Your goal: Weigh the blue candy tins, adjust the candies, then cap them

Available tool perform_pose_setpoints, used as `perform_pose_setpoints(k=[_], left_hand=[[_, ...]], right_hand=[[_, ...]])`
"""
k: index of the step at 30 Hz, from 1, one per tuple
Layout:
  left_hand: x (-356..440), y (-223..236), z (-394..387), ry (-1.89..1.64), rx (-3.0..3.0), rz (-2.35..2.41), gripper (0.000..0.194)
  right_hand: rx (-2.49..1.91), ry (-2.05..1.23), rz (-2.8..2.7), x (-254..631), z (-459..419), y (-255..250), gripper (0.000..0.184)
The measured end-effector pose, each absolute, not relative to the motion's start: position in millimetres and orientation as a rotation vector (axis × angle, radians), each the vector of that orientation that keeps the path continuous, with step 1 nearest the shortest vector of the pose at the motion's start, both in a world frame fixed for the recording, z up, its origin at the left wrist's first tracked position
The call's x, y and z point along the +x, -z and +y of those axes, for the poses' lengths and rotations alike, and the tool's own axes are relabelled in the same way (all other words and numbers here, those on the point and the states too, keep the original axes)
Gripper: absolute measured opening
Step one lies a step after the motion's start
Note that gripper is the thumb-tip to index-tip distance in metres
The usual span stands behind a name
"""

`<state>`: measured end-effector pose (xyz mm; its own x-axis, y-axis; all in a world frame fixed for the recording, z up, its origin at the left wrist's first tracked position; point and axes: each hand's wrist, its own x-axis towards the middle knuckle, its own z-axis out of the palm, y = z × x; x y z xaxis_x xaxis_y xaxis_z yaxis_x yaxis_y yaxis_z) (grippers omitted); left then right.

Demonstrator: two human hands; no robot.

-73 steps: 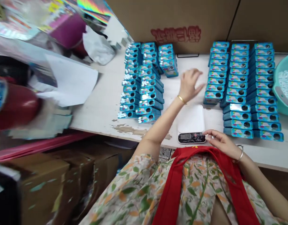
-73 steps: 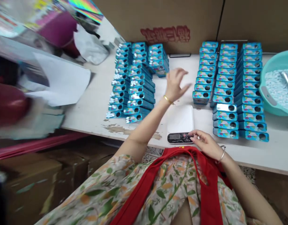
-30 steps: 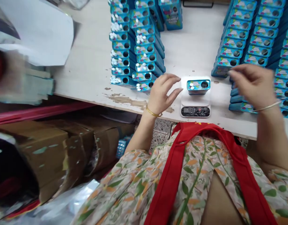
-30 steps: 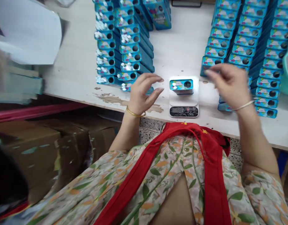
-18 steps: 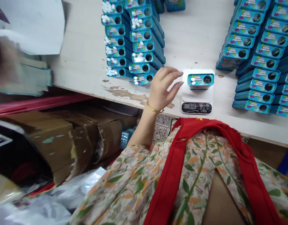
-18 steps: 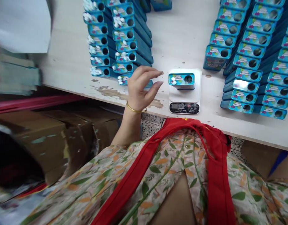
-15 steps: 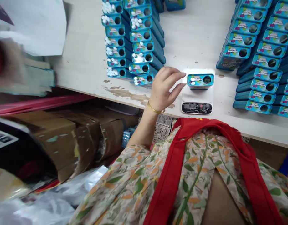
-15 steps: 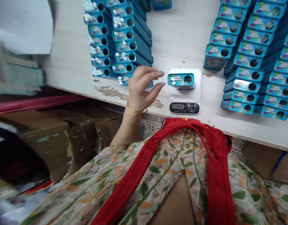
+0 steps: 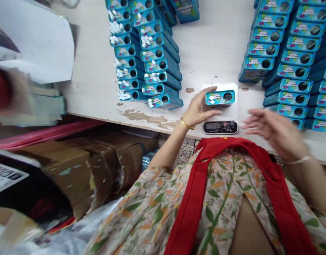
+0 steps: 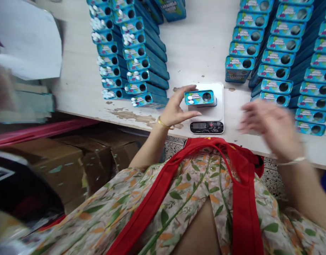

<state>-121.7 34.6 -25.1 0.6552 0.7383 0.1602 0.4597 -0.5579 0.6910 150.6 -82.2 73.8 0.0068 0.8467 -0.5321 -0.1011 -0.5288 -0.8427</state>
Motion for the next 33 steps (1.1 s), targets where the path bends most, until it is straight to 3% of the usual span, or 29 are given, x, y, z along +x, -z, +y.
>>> perform_pose_setpoints(k=[4,11,25,33], left_hand=[[-103,43,29,-0.757,2.240,0.837,0.057],[-103,2,20,-0.595,2.700,0.733,0.024],[-125,34,10,-0.922,2.753,0.849,0.019],[-114,35,14,-0.964,2.494,0.875,0.035]], right_hand=[[-1.179,-1.886,0.059,89,-87,-30,0.026],[-0.834,-1.622,0.434,63,-65,-8,0.018],[-0.802,-1.671,0.462,57,-55,-17,0.027],[-0.863,-1.622,0.387,63,-62,-6,0.021]])
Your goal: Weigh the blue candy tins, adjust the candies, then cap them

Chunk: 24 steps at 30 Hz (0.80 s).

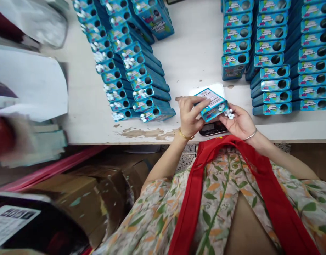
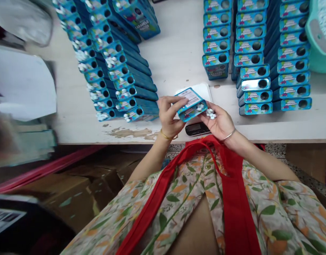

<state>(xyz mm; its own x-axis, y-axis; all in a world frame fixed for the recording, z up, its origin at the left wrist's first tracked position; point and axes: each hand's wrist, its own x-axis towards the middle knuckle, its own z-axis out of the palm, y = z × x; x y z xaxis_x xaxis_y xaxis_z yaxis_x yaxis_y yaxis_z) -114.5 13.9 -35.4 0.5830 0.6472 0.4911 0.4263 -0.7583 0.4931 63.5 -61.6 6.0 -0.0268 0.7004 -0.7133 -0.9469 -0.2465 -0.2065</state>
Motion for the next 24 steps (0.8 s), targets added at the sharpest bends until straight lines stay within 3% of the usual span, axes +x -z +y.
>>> perform_pose_setpoints(k=[9,13,15,18,24], left_hand=[[-110,69,33,-1.009,2.108,0.870,0.056],[-117,54,21,-1.019,2.238,0.975,0.070],[-113,39,2,-1.043,2.379,0.968,0.062],[-91,25,-35,-0.840,2.547,0.681,0.033],[-32,38,-75,-0.215,2.454,0.538,0.038]], right_hand=[[-0.894,-1.637,0.213,81,-79,2,0.017],[-0.921,-1.651,0.233,84,-90,0,0.020],[-0.952,-1.658,0.265,83,-95,-2,0.023],[-0.999,-1.680,0.268,82,-104,-4,0.024],[-1.114,-1.647,0.189,87,-128,4,0.015]])
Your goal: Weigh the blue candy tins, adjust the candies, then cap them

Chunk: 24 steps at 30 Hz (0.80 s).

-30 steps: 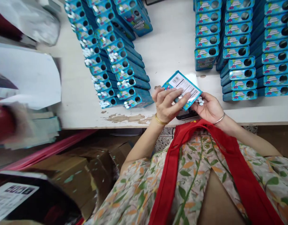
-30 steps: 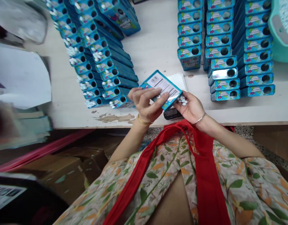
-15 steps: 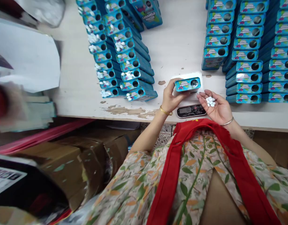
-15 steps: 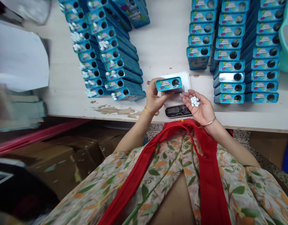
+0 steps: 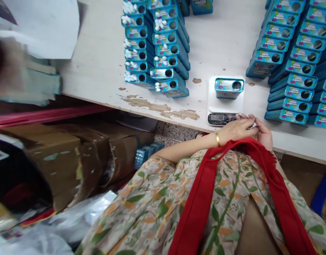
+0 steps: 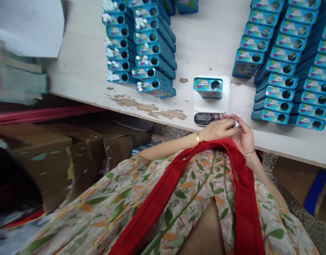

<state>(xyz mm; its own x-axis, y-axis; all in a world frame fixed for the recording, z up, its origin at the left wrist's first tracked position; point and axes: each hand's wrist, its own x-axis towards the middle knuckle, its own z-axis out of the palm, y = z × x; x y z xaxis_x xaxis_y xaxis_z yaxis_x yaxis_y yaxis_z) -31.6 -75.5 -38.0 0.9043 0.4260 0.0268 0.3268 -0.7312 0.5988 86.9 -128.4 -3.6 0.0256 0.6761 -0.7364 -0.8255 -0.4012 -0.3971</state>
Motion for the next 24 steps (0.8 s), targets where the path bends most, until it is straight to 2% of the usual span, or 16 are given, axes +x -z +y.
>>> perform_pose_setpoints(k=[6,9,12,19,24], left_hand=[[-23,30,-81,-0.008,2.343,0.608,0.030],[-30,24,-82,-0.036,2.423,0.576,0.028],[-38,23,-81,-0.176,2.469,0.511,0.029],[-62,-11,-43,-0.774,2.298,0.538,0.023],[-71,-35,11,-0.827,2.378,0.843,0.021]], right_hand=[[-1.246,-1.640,0.254,86,-143,7,0.016],[-1.257,-1.670,0.261,84,-145,7,0.020],[-1.207,-1.701,0.267,85,-146,7,0.023],[-0.975,-1.657,0.263,80,-141,11,0.012],[-0.926,-1.663,0.221,75,-136,12,0.009]])
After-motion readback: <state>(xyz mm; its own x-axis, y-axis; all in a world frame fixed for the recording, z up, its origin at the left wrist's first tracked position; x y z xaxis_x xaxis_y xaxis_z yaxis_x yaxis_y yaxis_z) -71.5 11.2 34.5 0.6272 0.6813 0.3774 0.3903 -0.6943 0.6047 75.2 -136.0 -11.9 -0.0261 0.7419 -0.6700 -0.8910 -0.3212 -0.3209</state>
